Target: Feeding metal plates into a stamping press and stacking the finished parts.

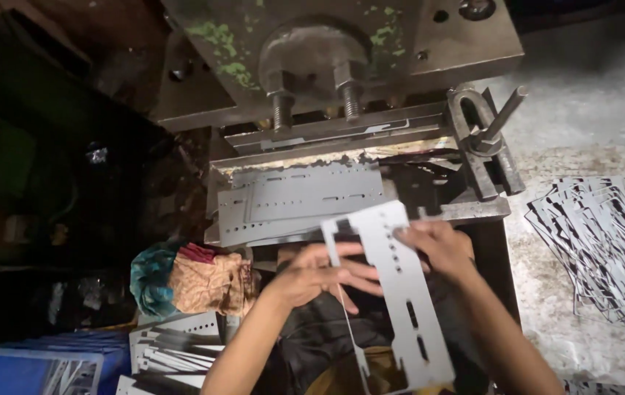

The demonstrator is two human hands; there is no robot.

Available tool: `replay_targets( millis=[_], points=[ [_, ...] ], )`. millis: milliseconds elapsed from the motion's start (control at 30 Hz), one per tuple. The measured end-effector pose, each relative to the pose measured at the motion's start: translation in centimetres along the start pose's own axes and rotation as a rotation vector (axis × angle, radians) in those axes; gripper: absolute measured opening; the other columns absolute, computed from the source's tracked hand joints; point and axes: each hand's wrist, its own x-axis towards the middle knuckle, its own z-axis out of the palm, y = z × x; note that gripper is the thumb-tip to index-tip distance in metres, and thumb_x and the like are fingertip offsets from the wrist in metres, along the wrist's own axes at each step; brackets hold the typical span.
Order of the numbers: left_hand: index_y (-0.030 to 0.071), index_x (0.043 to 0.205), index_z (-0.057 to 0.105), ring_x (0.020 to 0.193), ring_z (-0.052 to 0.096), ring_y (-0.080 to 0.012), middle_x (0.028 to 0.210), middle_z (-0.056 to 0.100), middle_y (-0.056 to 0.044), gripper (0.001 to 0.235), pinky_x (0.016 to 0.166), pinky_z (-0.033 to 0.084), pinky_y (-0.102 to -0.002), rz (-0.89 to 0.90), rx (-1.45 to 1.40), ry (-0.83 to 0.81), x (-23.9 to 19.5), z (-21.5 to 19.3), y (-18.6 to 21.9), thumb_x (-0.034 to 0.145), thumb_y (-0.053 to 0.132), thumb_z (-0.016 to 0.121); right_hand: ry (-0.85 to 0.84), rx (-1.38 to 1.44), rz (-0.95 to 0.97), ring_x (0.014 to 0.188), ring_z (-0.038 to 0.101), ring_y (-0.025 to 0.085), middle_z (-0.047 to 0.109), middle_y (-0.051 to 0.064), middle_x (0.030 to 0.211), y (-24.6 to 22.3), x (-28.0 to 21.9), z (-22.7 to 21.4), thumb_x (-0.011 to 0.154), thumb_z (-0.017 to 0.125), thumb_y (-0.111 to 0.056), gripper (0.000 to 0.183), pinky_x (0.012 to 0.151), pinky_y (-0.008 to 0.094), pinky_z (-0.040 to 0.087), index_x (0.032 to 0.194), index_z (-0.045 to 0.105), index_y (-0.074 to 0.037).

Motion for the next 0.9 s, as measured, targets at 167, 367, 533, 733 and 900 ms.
replay_targets(
  millis=[167,367,533,733,900],
  points=[
    [-0.004,0.149,0.044,0.122,0.063,-0.0495,0.140,0.059,-0.030,0.049,0.085,0.066,-0.052,0.249,-0.010,0.392,-4.3,-1.5,-2.0,0.103,0.008,0.057,-0.069,0.410,-0.282,0.045,0.043,0.005,0.059,0.001,0.064,-10.4,5.9,1.1,0.101,0.056,-0.031,0.033,0.039,0.021,0.029,0.120,0.068,-0.007],
    [-0.005,0.148,0.042,0.136,0.054,-0.0490,0.149,0.054,-0.028,0.050,0.100,0.059,-0.051,0.637,-0.055,0.658,-4.2,-3.0,-1.4,0.101,0.004,0.056,-0.027,0.671,-0.403,0.041,0.039,0.009,0.053,0.003,0.058,-12.5,8.9,1.6,0.108,0.054,-0.024,0.034,0.039,0.024,0.027,0.108,0.067,0.007],
    [-0.009,0.146,0.042,0.138,0.055,-0.0448,0.143,0.052,-0.028,0.053,0.108,0.060,-0.049,0.783,-0.166,0.705,2.1,-4.5,2.7,0.101,0.016,0.055,-0.018,0.816,-0.523,0.040,0.037,0.009,0.049,0.002,0.054,-10.5,-2.2,-0.6,0.108,0.050,-0.018,0.031,0.041,0.025,0.028,0.097,0.068,0.005],
    [-0.018,0.114,0.064,0.087,0.078,-0.0353,0.101,0.076,-0.029,0.059,0.069,0.066,-0.042,0.429,0.396,0.898,8.5,-9.8,5.7,0.100,0.039,0.063,0.714,-0.447,-1.349,0.074,0.068,0.022,0.065,0.009,0.090,5.7,-10.0,-9.5,0.101,0.058,0.007,0.028,0.066,0.028,0.059,0.125,0.047,-0.002],
    [-0.002,0.134,0.067,0.095,0.077,-0.0311,0.114,0.079,-0.017,0.061,0.076,0.062,-0.039,0.065,0.813,0.921,6.6,-8.8,4.9,0.096,0.045,0.056,0.762,0.499,-1.032,0.064,0.054,0.015,0.055,0.007,0.080,34.9,-17.0,-24.5,0.106,0.056,-0.007,0.009,0.057,0.023,0.048,0.111,0.052,-0.001]
  ],
)
